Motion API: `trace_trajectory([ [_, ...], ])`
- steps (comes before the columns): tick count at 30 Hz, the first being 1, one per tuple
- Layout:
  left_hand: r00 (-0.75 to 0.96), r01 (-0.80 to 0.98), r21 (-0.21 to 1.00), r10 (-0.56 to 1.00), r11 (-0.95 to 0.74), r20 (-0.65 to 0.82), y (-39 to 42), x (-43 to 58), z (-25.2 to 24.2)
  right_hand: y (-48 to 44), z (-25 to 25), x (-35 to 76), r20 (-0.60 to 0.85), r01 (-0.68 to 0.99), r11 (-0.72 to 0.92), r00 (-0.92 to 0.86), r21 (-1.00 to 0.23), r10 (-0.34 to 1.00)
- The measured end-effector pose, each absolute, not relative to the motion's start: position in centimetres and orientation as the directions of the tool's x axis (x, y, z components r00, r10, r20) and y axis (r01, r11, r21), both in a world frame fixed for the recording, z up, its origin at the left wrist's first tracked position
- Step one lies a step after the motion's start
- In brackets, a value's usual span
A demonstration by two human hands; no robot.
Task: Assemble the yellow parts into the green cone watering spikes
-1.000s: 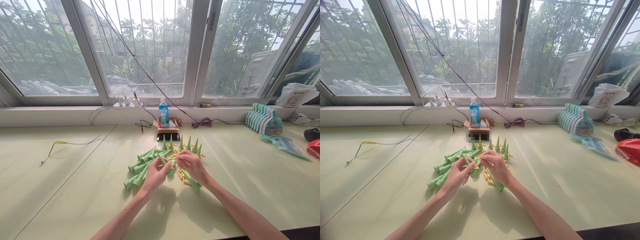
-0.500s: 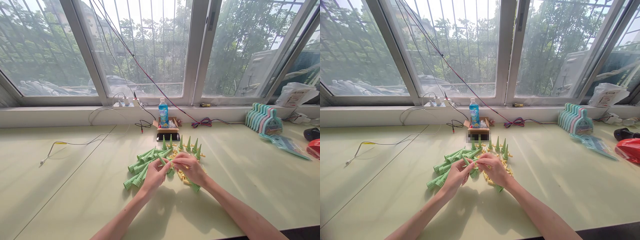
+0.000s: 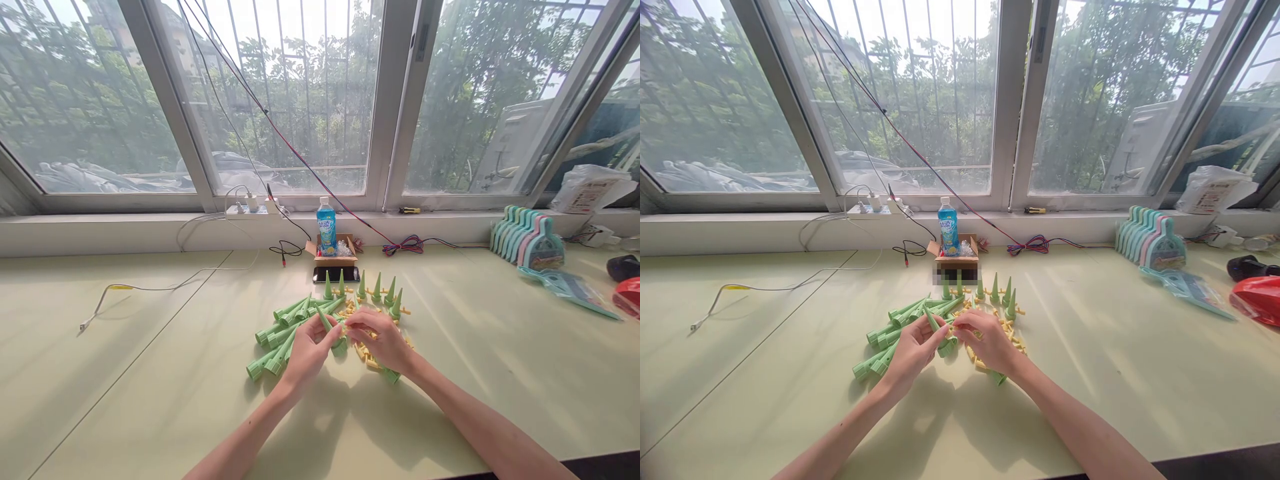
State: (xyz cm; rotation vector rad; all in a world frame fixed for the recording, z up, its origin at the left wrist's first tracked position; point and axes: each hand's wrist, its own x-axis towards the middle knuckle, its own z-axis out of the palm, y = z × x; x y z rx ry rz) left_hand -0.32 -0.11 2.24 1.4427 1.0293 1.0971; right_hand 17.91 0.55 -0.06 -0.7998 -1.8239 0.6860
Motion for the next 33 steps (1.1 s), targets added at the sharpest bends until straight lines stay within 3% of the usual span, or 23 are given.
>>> trace_trajectory([
  [5, 0.236, 0.127, 0.976, 0.961, -0.177, 0.143, -0.14, -0.40, 2.06, 0.51, 0.08, 17.99, 0.578, 0.284, 0.648, -0.295, -0.707, 0.760],
  [12, 0.251, 0.105, 0.974, 0.953, -0.200, 0.169, -0.21, -0.23, 2.13, 0.44, 0.17, 17.99, 0.566, 0.311, 0.642, -0.305, -0.701, 0.766],
  [33, 0.345, -0.027, 0.999, 0.938, -0.019, 0.027, -0.27, -0.01, 2.06, 0.49, 0.11, 18.01, 0.594, 0.336, 0.659, -0.286, -0.672, 0.752],
])
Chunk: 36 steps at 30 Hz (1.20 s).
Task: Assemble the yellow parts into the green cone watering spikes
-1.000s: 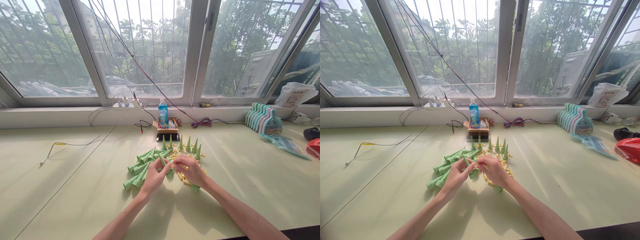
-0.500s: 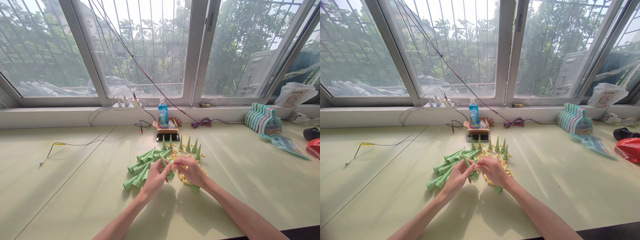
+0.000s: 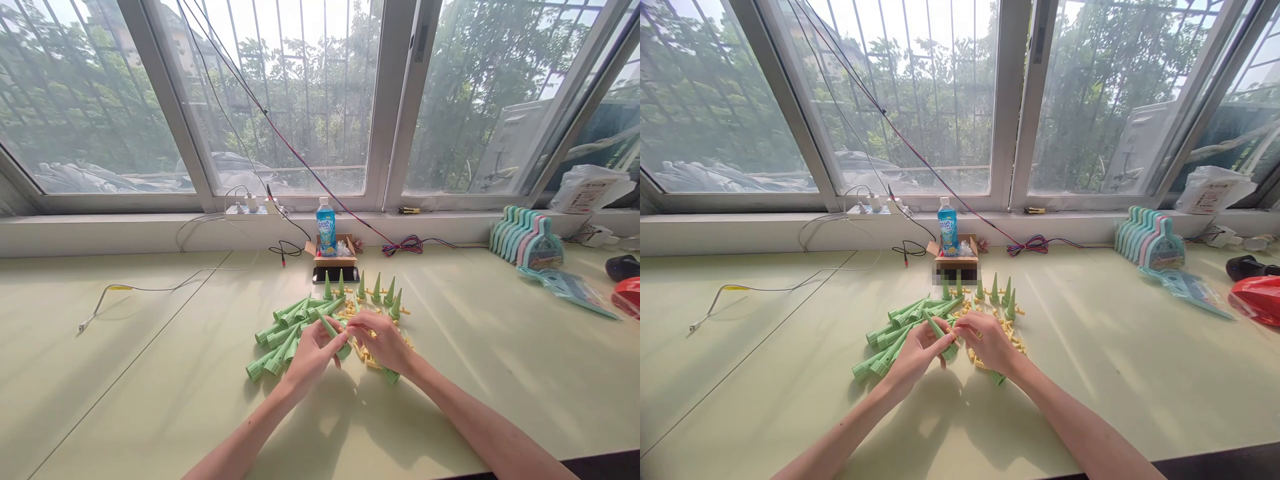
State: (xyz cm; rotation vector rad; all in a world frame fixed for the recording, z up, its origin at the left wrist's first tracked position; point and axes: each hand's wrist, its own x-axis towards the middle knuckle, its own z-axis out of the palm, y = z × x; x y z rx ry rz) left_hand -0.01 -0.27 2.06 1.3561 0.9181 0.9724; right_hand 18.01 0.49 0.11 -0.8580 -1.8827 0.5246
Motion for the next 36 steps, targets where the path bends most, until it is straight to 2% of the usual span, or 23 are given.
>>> trace_trajectory([
  [11, 0.316, -0.050, 0.999, 0.948, -0.011, 0.026, -0.02, -0.18, 2.06, 0.17, 0.45, 17.87, 0.583, 0.290, 0.653, -0.297, -0.699, 0.756],
  [21, 0.304, 0.047, 0.996, 0.951, -0.076, 0.058, -0.30, -0.17, 2.11, 0.25, 0.12, 17.96, 0.566, 0.268, 0.647, -0.323, -0.714, 0.758],
  [32, 0.315, 0.107, 0.981, 0.942, -0.160, 0.119, -0.30, -0.34, 1.90, 0.68, -0.34, 18.09, 0.577, 0.301, 0.666, -0.337, -0.683, 0.744],
  [36, 0.334, 0.101, 0.983, 0.936, -0.154, 0.112, -0.36, -0.33, 1.84, 0.79, -0.52, 18.12, 0.573, 0.364, 0.668, -0.343, -0.649, 0.744],
])
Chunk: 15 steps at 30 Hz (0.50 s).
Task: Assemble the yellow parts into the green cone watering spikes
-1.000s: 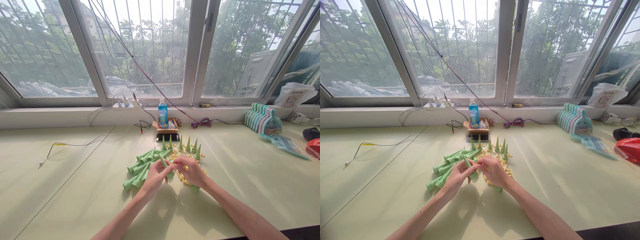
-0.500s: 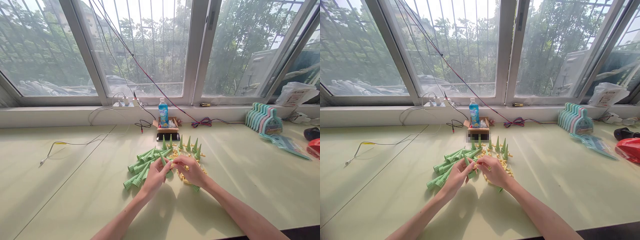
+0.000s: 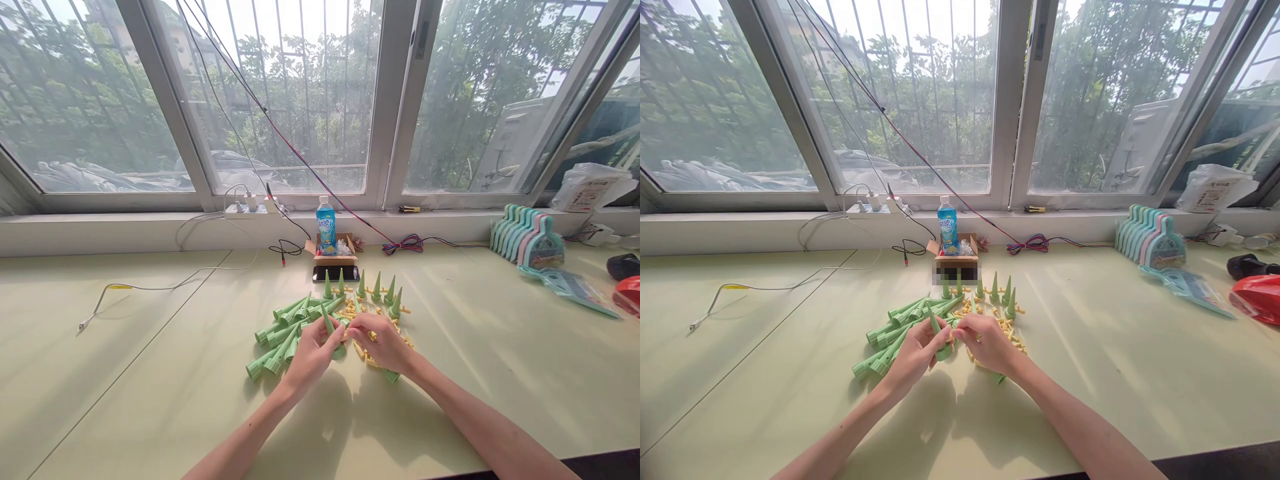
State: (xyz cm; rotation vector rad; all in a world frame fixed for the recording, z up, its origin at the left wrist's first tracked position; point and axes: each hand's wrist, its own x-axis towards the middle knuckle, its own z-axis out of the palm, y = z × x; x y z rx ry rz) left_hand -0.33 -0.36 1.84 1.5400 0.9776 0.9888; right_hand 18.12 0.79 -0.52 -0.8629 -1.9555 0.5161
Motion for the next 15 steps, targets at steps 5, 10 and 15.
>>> trace_trajectory([
  [5, 0.371, 0.086, 0.986, 0.923, -0.141, 0.099, -0.40, -0.33, 1.81, 0.85, -0.74, 18.15, 0.556, 0.432, 0.667, -0.370, -0.606, 0.744],
  [10, 0.375, 0.087, 0.988, 0.923, -0.128, 0.086, -0.42, -0.28, 1.93, 0.87, -0.75, 18.14, 0.542, 0.443, 0.666, -0.387, -0.600, 0.746],
  [15, 0.339, 0.075, 0.991, 0.938, -0.108, 0.077, -0.44, -0.27, 2.04, 0.55, -0.33, 18.14, 0.547, 0.406, 0.656, -0.363, -0.636, 0.754],
])
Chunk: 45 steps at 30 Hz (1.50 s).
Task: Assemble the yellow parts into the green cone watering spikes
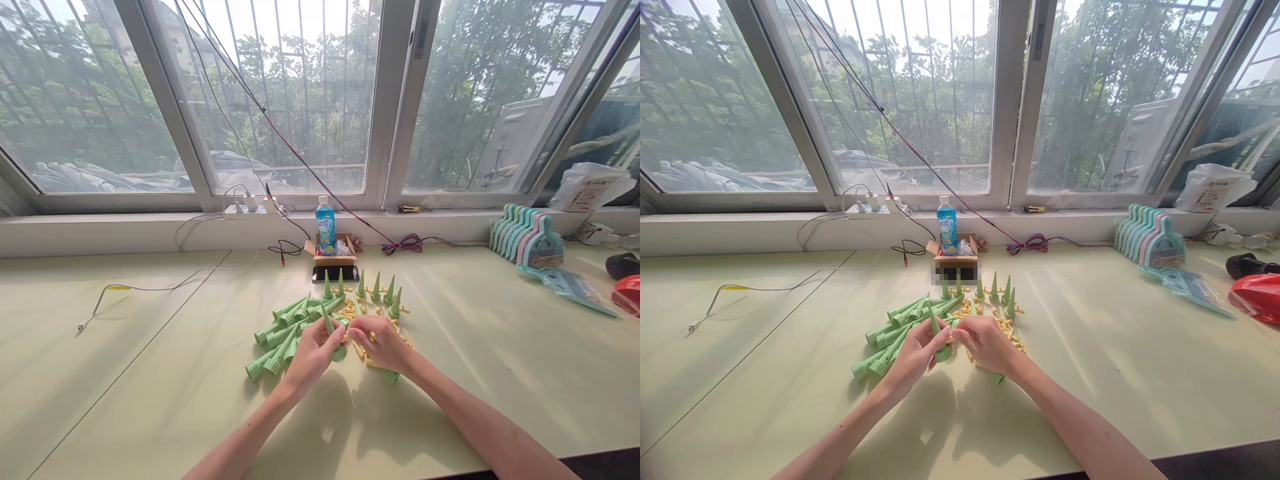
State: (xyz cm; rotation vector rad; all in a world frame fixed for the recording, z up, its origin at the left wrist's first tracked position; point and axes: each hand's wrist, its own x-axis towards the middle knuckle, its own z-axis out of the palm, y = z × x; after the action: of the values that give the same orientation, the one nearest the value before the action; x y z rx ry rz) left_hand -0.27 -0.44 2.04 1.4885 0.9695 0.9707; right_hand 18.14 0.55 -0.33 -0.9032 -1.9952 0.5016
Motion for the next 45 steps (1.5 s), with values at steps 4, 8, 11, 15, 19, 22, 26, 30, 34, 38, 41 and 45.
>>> trace_trajectory([
  [4, 0.309, 0.045, 0.998, 0.950, -0.051, 0.035, -0.4, -0.3, 2.1, 0.2, 0.2, 18.1, 0.563, 0.336, 0.664, -0.357, -0.668, 0.746],
  [8, 0.308, 0.044, 0.998, 0.951, -0.033, 0.018, -0.3, -0.3, 2.1, 0.2, 0.3, 18.1, 0.571, 0.311, 0.681, -0.378, -0.663, 0.729],
  [11, 0.312, 0.055, 0.997, 0.950, -0.050, 0.030, -0.3, -0.3, 2.1, 0.2, 0.2, 18.1, 0.558, 0.327, 0.672, -0.382, -0.664, 0.737],
  [15, 0.322, 0.065, 0.995, 0.945, -0.080, 0.055, -0.5, -0.3, 2.2, 0.4, 0.0, 18.1, 0.542, 0.380, 0.667, -0.390, -0.641, 0.744],
  [19, 0.343, 0.072, 0.994, 0.938, -0.085, 0.055, -0.6, -0.2, 2.4, 0.6, -0.4, 18.1, 0.521, 0.432, 0.653, -0.394, -0.622, 0.757],
  [22, 0.359, 0.074, 0.994, 0.932, -0.084, 0.053, -0.6, -0.2, 2.5, 0.7, -0.7, 18.1, 0.500, 0.427, 0.642, -0.405, -0.637, 0.766],
  [26, 0.355, 0.077, 0.994, 0.934, -0.076, 0.044, -0.7, -0.2, 2.4, 0.8, -0.7, 18.1, 0.500, 0.428, 0.639, -0.399, -0.639, 0.768],
  [30, 0.334, 0.073, 0.994, 0.941, -0.080, 0.051, -0.6, -0.2, 2.2, 0.5, -0.3, 18.1, 0.509, 0.413, 0.631, -0.375, -0.657, 0.775],
  [34, 0.323, 0.050, 0.997, 0.946, -0.063, 0.044, -0.5, -0.3, 2.1, 0.1, 0.1, 18.1, 0.507, 0.337, 0.638, -0.402, -0.692, 0.762],
  [38, 0.316, 0.053, 0.995, 0.947, -0.079, 0.059, -0.5, -0.3, 2.1, 0.2, 0.0, 18.1, 0.515, 0.347, 0.653, -0.413, -0.674, 0.751],
  [41, 0.332, 0.066, 0.993, 0.940, -0.098, 0.070, -0.5, -0.3, 2.2, 0.3, -0.4, 18.2, 0.510, 0.386, 0.651, -0.410, -0.654, 0.756],
  [45, 0.350, 0.076, 0.991, 0.934, -0.108, 0.075, -0.6, -0.2, 2.3, 0.5, -0.5, 18.2, 0.501, 0.414, 0.647, -0.414, -0.640, 0.760],
])
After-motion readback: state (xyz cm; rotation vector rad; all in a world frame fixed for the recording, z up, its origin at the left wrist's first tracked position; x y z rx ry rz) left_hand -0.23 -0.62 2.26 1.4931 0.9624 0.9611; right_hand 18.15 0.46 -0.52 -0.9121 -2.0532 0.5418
